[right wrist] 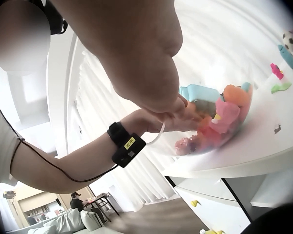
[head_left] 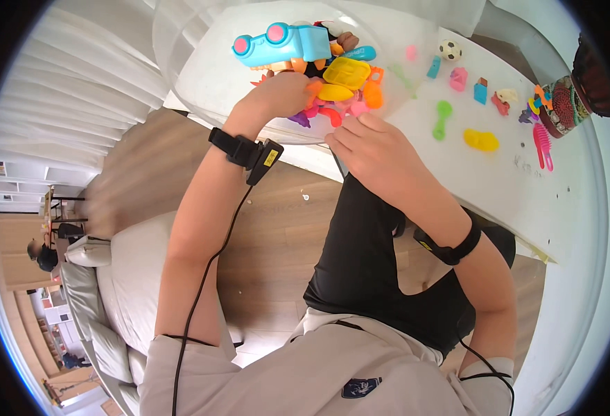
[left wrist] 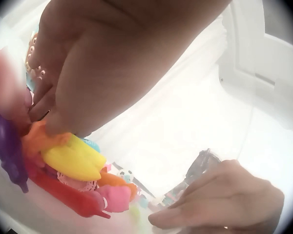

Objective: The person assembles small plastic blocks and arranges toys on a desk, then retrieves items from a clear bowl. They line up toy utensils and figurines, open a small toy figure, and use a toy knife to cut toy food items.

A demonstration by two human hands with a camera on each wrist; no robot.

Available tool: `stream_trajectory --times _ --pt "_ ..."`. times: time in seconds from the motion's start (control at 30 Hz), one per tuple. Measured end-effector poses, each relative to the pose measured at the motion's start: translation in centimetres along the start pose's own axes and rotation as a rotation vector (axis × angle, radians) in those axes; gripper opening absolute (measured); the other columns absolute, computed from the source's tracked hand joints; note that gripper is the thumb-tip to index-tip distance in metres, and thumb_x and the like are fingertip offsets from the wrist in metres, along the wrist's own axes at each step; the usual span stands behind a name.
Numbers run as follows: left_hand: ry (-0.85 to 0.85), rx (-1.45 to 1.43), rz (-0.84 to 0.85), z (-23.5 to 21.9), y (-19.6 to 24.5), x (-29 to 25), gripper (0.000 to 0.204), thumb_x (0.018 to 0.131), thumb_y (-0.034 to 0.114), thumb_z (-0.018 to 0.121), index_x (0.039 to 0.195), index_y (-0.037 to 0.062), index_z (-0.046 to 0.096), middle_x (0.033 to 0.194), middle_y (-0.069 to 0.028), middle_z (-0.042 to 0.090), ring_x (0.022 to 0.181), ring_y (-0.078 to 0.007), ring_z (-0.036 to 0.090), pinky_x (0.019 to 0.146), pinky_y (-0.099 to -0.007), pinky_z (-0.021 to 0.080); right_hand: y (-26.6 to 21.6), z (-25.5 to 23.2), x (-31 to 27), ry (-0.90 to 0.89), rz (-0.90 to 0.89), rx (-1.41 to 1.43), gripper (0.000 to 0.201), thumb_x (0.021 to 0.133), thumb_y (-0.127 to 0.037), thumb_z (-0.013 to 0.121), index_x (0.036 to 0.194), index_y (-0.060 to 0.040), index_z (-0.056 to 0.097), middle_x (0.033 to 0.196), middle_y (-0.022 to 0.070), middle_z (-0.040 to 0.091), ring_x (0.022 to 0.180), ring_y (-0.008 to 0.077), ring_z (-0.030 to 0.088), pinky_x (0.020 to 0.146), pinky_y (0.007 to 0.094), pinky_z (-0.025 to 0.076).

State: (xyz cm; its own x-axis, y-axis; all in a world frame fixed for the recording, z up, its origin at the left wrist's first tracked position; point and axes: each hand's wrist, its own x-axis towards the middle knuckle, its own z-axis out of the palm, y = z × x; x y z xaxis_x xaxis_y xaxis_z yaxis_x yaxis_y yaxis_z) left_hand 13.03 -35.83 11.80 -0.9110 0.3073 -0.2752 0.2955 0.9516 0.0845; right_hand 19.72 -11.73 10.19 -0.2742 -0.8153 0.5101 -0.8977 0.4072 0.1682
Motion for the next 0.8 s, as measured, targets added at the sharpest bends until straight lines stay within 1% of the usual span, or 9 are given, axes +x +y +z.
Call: stream_trajectory --times 0.07,0.17,0.27,0.37,0.5,0.63,0.67,0.7,0.8 --pt "0.095 -0.187 -0.094 0.2 0.6 -0.5 0.037 0.106 0.025 0.054 0.138 0.0141 0.067 0.099 -0.0147 0.075 0.086 -0.0310 0.070 0.077 -0.0413 0.054 0.0 -0.1 -0.2 -0.015 0.005 -0.014 0.025 0.080 -0.009 0.069 0.104 -0.0033 0.071 0.095 0.0018 0.064 0.098 0.0161 0.060 0.091 0.0282 0.048" --pt "0.248 -0.323 -0.001 2.3 -0.2 0.0 0.033 0.106 0.031 0.054 0.123 0.0116 0.074 0.100 -0.0137 0.076 0.088 -0.0308 0.072 0.074 -0.0426 0.055 0.0 0.1 -0.3 -0.031 -0.009 -0.034 0.022 0.081 -0.009 0.069 0.102 -0.0038 0.070 0.095 0.0012 0.064 0.098 0.0158 0.060 0.091 0.0278 0.047" --pt "0.203 -0.426 -0.082 2.8 -0.2 0.6 0.035 0.106 0.029 0.056 0.133 0.0125 0.071 0.094 -0.0110 0.074 0.085 -0.0281 0.069 0.076 -0.0409 0.050 -0.2 0.0 -0.2 -0.033 -0.018 -0.046 0.020 0.081 -0.009 0.068 0.101 -0.0044 0.070 0.096 0.0010 0.065 0.098 0.0156 0.060 0.091 0.0275 0.047" --pt "0.271 -0.193 -0.146 3.3 0.5 0.8 0.035 0.105 0.032 0.057 0.131 0.0144 0.072 0.093 -0.0093 0.074 0.085 -0.0260 0.070 0.079 -0.0434 0.047 -0.4 0.0 0.0 -0.042 -0.013 -0.039 0.021 0.081 -0.009 0.068 0.101 -0.0048 0.070 0.096 0.0012 0.065 0.099 0.0156 0.060 0.091 0.0276 0.047" --pt "0.261 -0.235 -0.185 3.4 0.6 1.3 0.034 0.105 0.034 0.057 0.128 0.0160 0.074 0.093 -0.0086 0.075 0.086 -0.0259 0.070 0.082 -0.0461 0.045 -0.6 -0.3 0.0 -0.056 0.024 -0.016 0.024 0.081 -0.009 0.068 0.104 -0.0050 0.071 0.098 0.0014 0.065 0.099 0.0164 0.060 0.090 0.0281 0.048" --pt "0.296 -0.350 -0.117 4.3 -0.4 2.2 0.030 0.102 0.029 0.061 0.114 0.0054 0.075 0.089 -0.0121 0.075 0.082 -0.0263 0.070 0.074 -0.0417 0.047 -0.3 -0.1 -0.3 -0.044 0.036 -0.038 0.026 0.080 -0.008 0.069 0.106 -0.0057 0.071 0.098 0.0015 0.064 0.098 0.0171 0.060 0.090 0.0284 0.049" --pt "0.310 -0.407 -0.101 4.3 -0.4 2.2 0.030 0.101 0.027 0.062 0.109 0.0016 0.075 0.087 -0.0139 0.074 0.080 -0.0261 0.069 0.070 -0.0397 0.048 -0.2 0.0 -0.3 0.011 0.019 -0.041 0.018 0.077 -0.008 0.070 0.095 -0.0069 0.070 0.092 0.0009 0.063 0.096 0.0166 0.060 0.090 0.0279 0.049" --pt "0.311 -0.405 -0.095 4.4 -0.4 2.2 0.030 0.101 0.027 0.062 0.109 0.0016 0.075 0.087 -0.0139 0.074 0.080 -0.0261 0.069 0.070 -0.0397 0.048 0.0 0.0 -0.3 0.066 0.001 -0.045 0.011 0.075 -0.007 0.072 0.085 -0.0082 0.068 0.087 0.0002 0.061 0.094 0.0161 0.059 0.090 0.0273 0.049" --pt "0.357 -0.534 -0.045 4.0 0.0 1.6 0.035 0.100 0.031 0.062 0.086 0.0011 0.074 0.076 -0.0156 0.070 0.072 -0.0296 0.068 0.067 -0.0406 0.051 0.2 0.0 -0.3 0.063 -0.006 -0.037 0.011 0.076 -0.007 0.072 0.086 -0.0083 0.069 0.088 0.0000 0.062 0.096 0.0158 0.059 0.091 0.0277 0.049"
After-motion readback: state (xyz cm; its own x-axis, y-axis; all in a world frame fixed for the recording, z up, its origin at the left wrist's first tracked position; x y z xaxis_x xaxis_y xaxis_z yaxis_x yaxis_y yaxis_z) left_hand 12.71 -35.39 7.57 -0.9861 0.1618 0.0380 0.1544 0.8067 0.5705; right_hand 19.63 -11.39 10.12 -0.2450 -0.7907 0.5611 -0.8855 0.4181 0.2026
